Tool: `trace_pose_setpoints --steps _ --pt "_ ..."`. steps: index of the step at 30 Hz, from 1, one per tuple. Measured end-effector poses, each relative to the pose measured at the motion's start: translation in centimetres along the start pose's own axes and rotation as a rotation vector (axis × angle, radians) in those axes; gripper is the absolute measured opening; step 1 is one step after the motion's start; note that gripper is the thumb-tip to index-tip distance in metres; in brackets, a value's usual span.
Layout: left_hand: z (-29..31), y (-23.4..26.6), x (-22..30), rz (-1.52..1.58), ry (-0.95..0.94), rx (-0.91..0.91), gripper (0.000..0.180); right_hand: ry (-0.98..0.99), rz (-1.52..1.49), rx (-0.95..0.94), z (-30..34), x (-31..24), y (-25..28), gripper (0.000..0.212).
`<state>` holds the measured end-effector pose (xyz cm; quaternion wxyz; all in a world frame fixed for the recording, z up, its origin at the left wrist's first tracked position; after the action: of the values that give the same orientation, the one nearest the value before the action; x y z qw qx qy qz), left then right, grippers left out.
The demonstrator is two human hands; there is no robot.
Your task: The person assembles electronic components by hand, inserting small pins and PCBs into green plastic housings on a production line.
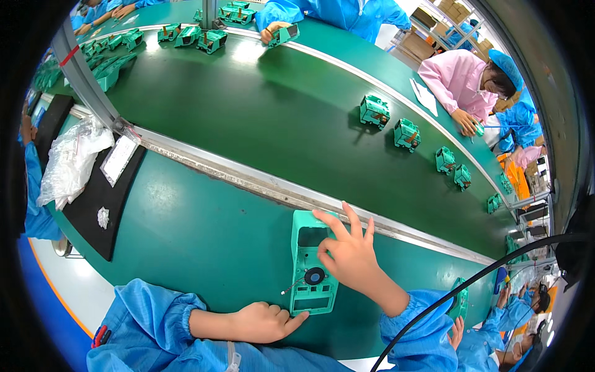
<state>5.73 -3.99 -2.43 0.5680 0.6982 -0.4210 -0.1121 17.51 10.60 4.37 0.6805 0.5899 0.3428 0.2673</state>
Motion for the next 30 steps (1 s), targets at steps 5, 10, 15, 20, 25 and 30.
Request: trace_pose_setpoints --steps 5,10,15,20,25,30 --pt "-0.1 -0.1 -0.1 0.020 -0.010 0.024 0.042 -0.030 -0.013 -0.006 0.0 0.0 -0.2 0.009" --pt "-0.2 0.1 -0.1 0.018 -0.009 0.045 0.041 -0.028 0.008 0.021 0.0 -0.2 -0.4 0.010" --pt "-0.2 0.3 -0.3 0.018 -0.010 0.030 0.041 -0.070 0.039 0.116 0.0 -0.3 -1.1 0.011" --pt "-0.4 1.2 -1.1 -0.017 0.018 -0.021 0.041 -0.221 -0.105 0.145 0.2 1.5 -0.9 0.008" --pt "-0.3 1.2 -1.4 0.015 0.021 -0.078 0.042 -0.115 -0.183 0.087 1.6 3.3 1.0 0.017" --pt "-0.4 1.6 -2.1 -0.010 0.042 -0.117 0.042 0.041 0.178 0.061 5.4 4.5 1.5 0.025"
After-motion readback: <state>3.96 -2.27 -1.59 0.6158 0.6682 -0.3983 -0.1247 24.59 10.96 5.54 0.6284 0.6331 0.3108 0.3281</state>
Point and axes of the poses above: each hand's wrist, its own z-axis away from the middle knuckle, its own y-axis out of the back of the hand, x = y × z, the point moved 2 cm from there along -z, towards the middle knuckle, and after that the axes turned 5 degrees about y, right-handed, at the moved point
